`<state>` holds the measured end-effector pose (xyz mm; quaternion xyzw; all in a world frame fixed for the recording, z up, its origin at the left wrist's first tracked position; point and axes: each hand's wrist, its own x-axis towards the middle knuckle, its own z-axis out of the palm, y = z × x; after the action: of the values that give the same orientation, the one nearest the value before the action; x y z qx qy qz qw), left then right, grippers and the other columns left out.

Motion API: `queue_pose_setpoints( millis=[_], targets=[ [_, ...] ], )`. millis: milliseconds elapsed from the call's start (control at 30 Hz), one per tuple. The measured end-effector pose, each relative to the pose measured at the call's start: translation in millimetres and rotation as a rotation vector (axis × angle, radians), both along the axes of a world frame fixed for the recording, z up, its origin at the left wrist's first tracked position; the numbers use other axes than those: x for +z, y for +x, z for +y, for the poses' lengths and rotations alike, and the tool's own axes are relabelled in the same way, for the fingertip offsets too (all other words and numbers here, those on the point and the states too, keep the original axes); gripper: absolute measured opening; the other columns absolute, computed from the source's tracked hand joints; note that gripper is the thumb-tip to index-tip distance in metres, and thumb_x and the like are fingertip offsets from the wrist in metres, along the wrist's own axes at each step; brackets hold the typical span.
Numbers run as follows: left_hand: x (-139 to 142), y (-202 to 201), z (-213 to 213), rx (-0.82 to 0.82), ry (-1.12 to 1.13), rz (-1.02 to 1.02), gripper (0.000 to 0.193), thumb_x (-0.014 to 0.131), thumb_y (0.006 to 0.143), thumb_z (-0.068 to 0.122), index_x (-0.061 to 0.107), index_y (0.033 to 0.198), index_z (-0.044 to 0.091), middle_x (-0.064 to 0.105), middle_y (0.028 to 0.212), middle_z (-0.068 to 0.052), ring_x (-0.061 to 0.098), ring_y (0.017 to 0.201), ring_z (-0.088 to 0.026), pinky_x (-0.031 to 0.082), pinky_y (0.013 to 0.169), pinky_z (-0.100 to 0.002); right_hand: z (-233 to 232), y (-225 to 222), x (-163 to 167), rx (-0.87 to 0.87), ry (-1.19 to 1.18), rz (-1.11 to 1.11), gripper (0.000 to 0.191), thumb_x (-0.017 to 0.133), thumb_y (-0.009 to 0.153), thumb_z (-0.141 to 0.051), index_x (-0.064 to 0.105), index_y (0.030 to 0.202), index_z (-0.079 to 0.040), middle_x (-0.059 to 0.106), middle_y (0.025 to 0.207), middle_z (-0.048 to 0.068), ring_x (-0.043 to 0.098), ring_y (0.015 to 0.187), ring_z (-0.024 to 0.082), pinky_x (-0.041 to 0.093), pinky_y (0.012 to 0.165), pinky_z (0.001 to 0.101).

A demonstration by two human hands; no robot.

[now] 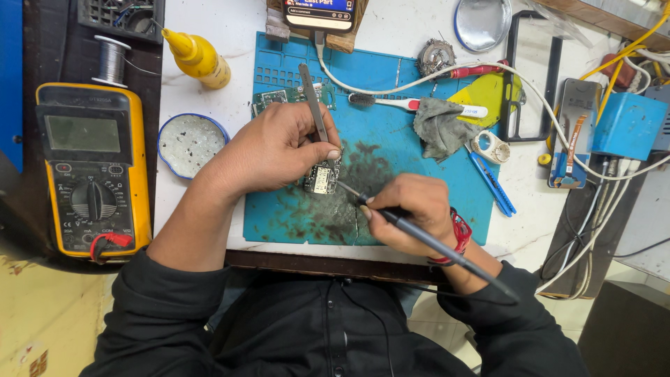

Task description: The person uses a soldering iron and tweezers to apply solder to multiple points on a small circuit board. The board is held steady with tweezers while the soldering iron is applied to specific pads and components. The person repositions the board and continues soldering different areas throughout the clip.

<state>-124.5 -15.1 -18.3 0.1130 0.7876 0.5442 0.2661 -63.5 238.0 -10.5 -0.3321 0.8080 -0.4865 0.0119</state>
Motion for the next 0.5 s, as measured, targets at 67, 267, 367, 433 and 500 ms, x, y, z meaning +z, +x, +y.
queue_pose_setpoints(
  millis=[67, 267, 367, 433, 500],
  targets=[
    [-0.7, -0.2, -0.2, -0.001, 0.016, 0.016, 0.014, 0.073, 0.087, 0.018, 0.073, 0.094, 0.006, 0.074, 0.072, -0.004, 0.067, 0.063, -0.013, 0.051, 0.059, -0.030, -0.4, -1.7, 1.1, 0.032, 0.041, 0.079, 0.019, 0.080, 0.074, -0.001, 0.068, 0.088, -0.006, 0.067, 0.076, 0.005, 0.066, 0.064, 0.020, 0.049, 0.058, 0.0309],
    [-2.0, 0.8, -1.5, 0.002, 0.050, 0.031, 0.014, 0.073, 0.087, 0.017, 0.072, 0.094, 0.006, 0.075, 0.074, -0.004, 0.068, 0.064, -0.013, 0.052, 0.060, -0.030, -1.7, -1.7, 2.9, 0.057, 0.105, 0.185, 0.023, 0.082, 0.070, -0.003, 0.069, 0.089, -0.009, 0.065, 0.075, 0.004, 0.064, 0.063, 0.021, 0.048, 0.056, 0.0322],
    [-1.2, 0.9, -1.5, 0.002, 0.043, 0.028, 0.014, 0.073, 0.087, 0.017, 0.072, 0.094, 0.006, 0.074, 0.073, -0.004, 0.067, 0.063, -0.013, 0.051, 0.058, -0.030, -2.2, -1.4, 3.9, 0.069, 0.114, 0.204, 0.023, 0.082, 0.071, -0.002, 0.070, 0.089, -0.010, 0.065, 0.075, 0.003, 0.064, 0.063, 0.020, 0.047, 0.056, 0.0321],
    [-0.6, 0.8, -1.6, 0.000, 0.013, 0.007, 0.014, 0.073, 0.087, 0.018, 0.072, 0.094, 0.006, 0.073, 0.070, -0.005, 0.065, 0.060, -0.013, 0.049, 0.056, -0.031, -2.8, -1.4, 4.4, 0.073, 0.123, 0.222, 0.023, 0.082, 0.070, -0.001, 0.070, 0.088, -0.010, 0.065, 0.075, 0.002, 0.064, 0.063, 0.020, 0.047, 0.055, 0.0321],
    [-0.1, 0.6, -1.6, 0.000, 0.022, 0.011, 0.013, 0.073, 0.087, 0.017, 0.072, 0.094, 0.006, 0.073, 0.069, -0.004, 0.064, 0.060, -0.013, 0.049, 0.056, -0.030, -3.6, -1.6, 4.6, 0.072, 0.136, 0.247, 0.023, 0.082, 0.069, -0.001, 0.070, 0.087, -0.010, 0.064, 0.074, 0.002, 0.063, 0.061, 0.020, 0.046, 0.054, 0.0322]
  ],
)
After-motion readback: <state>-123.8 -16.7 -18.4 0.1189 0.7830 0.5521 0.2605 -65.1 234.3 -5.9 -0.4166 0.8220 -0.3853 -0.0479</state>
